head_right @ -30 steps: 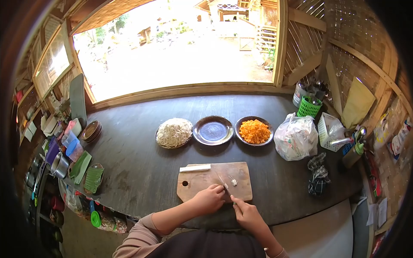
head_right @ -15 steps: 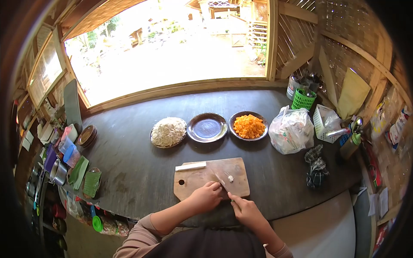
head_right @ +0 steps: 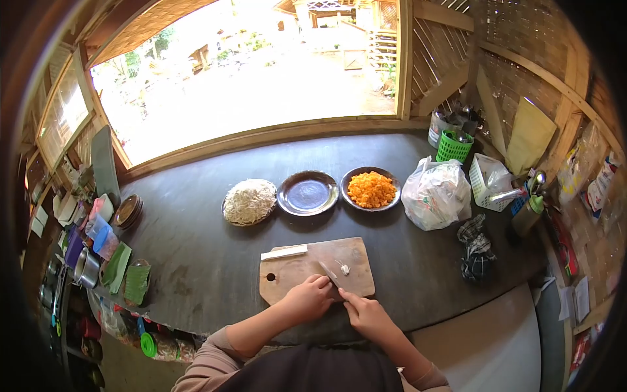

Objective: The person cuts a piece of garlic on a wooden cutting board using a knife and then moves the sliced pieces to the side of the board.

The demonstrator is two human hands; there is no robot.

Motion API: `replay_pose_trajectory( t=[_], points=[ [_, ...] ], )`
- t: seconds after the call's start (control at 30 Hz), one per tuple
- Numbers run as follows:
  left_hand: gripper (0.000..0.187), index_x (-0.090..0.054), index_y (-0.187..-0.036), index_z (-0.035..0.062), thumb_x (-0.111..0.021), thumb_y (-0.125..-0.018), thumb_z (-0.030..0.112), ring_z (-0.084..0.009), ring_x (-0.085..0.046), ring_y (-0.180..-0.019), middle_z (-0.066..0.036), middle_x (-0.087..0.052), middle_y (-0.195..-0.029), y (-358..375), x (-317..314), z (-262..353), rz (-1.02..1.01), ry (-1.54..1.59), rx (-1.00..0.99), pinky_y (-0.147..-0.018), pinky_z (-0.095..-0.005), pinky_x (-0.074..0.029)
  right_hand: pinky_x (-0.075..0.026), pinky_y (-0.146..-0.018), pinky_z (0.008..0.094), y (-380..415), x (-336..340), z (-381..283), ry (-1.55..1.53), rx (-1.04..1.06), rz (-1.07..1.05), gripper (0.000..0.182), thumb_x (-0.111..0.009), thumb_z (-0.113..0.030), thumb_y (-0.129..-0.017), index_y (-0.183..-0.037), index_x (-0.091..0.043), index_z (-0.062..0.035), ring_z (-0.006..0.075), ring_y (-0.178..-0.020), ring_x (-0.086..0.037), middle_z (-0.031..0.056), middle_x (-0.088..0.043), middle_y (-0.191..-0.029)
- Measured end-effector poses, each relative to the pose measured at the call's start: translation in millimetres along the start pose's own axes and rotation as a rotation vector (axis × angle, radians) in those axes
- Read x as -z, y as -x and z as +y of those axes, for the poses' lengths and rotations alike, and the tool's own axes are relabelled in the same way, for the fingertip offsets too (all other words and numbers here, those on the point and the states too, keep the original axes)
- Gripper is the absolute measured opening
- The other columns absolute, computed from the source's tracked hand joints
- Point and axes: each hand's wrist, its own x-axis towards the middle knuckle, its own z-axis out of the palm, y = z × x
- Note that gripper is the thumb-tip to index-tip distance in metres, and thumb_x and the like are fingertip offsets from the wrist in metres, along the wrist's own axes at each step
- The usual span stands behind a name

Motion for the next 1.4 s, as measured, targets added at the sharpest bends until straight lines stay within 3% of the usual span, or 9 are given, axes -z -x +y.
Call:
replay_pose_trajectory(
  t=[0.1, 0.2, 0.3, 0.6, 1.0, 1.1, 1.17, 1.27, 1.4],
  points=[
    [0.029, -0.069, -0.102, 0.0018, -0.059, -0.089, 0.026, -0.0274, -0.051, -0.115, -0.009, -0.064, -0.111, 0, -17, -4, 0.065, 0.104, 0.05, -0.103, -0.0373, -0.041, -0.054, -0.079, 0.0433, -9, -5, 2, 0.034, 0.023, 0.011, 0.034, -0.055, -0.009, -0.094, -0.128, -0.06, -0.005, 0.04, -0.091, -0.067, 0.0237, -0.068, -0.1],
    [0.03, -0.068, -0.105, 0.0018, -0.06, -0.088, 0.025, -0.0282, -0.052, -0.115, -0.01, -0.063, -0.112, 1, -8, -4, 0.036, 0.057, 0.007, -0.102, -0.037, -0.043, -0.053, -0.084, 0.0415, -14, -7, 5, 0.016, -0.042, -0.03, 0.035, -0.056, -0.008, -0.094, -0.129, -0.059, -0.0043, 0.0386, -0.097, -0.067, 0.0235, -0.067, -0.106],
    [0.032, -0.066, -0.108, 0.0009, -0.061, -0.088, 0.026, -0.0286, -0.052, -0.114, -0.011, -0.062, -0.113, 1, -3, -1, 0.062, 0.121, 0.064, -0.1, -0.036, -0.044, -0.054, -0.079, 0.0427, -9, -5, 9, 0.004, 0.076, 0.029, 0.034, -0.056, -0.009, -0.094, -0.128, -0.06, -0.0064, 0.0402, -0.09, -0.067, 0.0238, -0.068, -0.1],
    [0.036, -0.064, -0.108, -0.0034, -0.059, -0.091, 0.028, -0.0309, -0.052, -0.113, -0.015, -0.06, -0.116, 1, 7, 2, 0.03, 0.141, 0.089, -0.1, -0.0361, -0.045, -0.054, -0.081, 0.0418, 3, 5, -2, -0.026, -0.031, -0.016, 0.036, -0.057, -0.01, -0.094, -0.13, -0.059, -0.0065, 0.04, -0.094, -0.067, 0.0248, -0.067, -0.104],
    [0.03, -0.067, -0.104, 0.0006, -0.059, -0.09, 0.026, -0.026, -0.052, -0.114, -0.007, -0.063, -0.113, -1, -5, -6, 0.031, 0.013, -0.021, -0.101, -0.0349, -0.043, -0.053, -0.078, 0.0437, -11, -8, 11, 0.014, 0.079, 0.041, 0.033, -0.054, -0.01, -0.095, -0.128, -0.06, -0.0059, 0.0403, -0.089, -0.066, 0.0235, -0.067, -0.099],
    [0.032, -0.065, -0.108, 0.0004, -0.06, -0.089, 0.026, -0.0273, -0.052, -0.114, -0.009, -0.062, -0.113, 0, 9, 0, -0.042, -0.05, -0.066, -0.099, -0.0353, -0.044, -0.054, -0.079, 0.0431, -6, -3, 9, -0.005, 0.069, 0.031, 0.034, -0.056, -0.01, -0.095, -0.128, -0.06, -0.006, 0.0398, -0.091, -0.067, 0.0235, -0.067, -0.1],
    [0.034, -0.063, -0.11, -0.0008, -0.061, -0.089, 0.026, -0.029, -0.053, -0.114, -0.012, -0.06, -0.113, 1, 16, 5, -0.014, 0.062, 0.054, -0.097, -0.0358, -0.047, -0.054, -0.081, 0.042, -1, 4, 0, -0.015, -0.032, -0.034, 0.034, -0.057, -0.01, -0.095, -0.129, -0.06, -0.0062, 0.0394, -0.094, -0.067, 0.0235, -0.068, -0.102],
    [0.037, -0.063, -0.11, -0.0023, -0.061, -0.09, 0.028, -0.0303, -0.053, -0.114, -0.013, -0.058, -0.114, 2, 11, 4, 0.03, 0.13, 0.093, -0.096, -0.0361, -0.048, -0.054, -0.082, 0.0413, 2, 6, -1, -0.048, -0.024, -0.014, 0.035, -0.057, -0.01, -0.094, -0.129, -0.06, -0.0062, 0.0394, -0.096, -0.066, 0.0239, -0.067, -0.104],
    [0.037, -0.062, -0.11, -0.0031, -0.061, -0.09, 0.029, -0.0303, -0.053, -0.115, -0.013, -0.058, -0.114, 0, 17, 4, -0.022, 0.02, 0.025, -0.096, -0.036, -0.048, -0.054, -0.083, 0.0416, 2, 7, -3, -0.059, -0.035, -0.022, 0.036, -0.057, -0.011, -0.094, -0.13, -0.059, -0.0061, 0.0395, -0.097, -0.066, 0.0239, -0.067, -0.105]
  ],
)
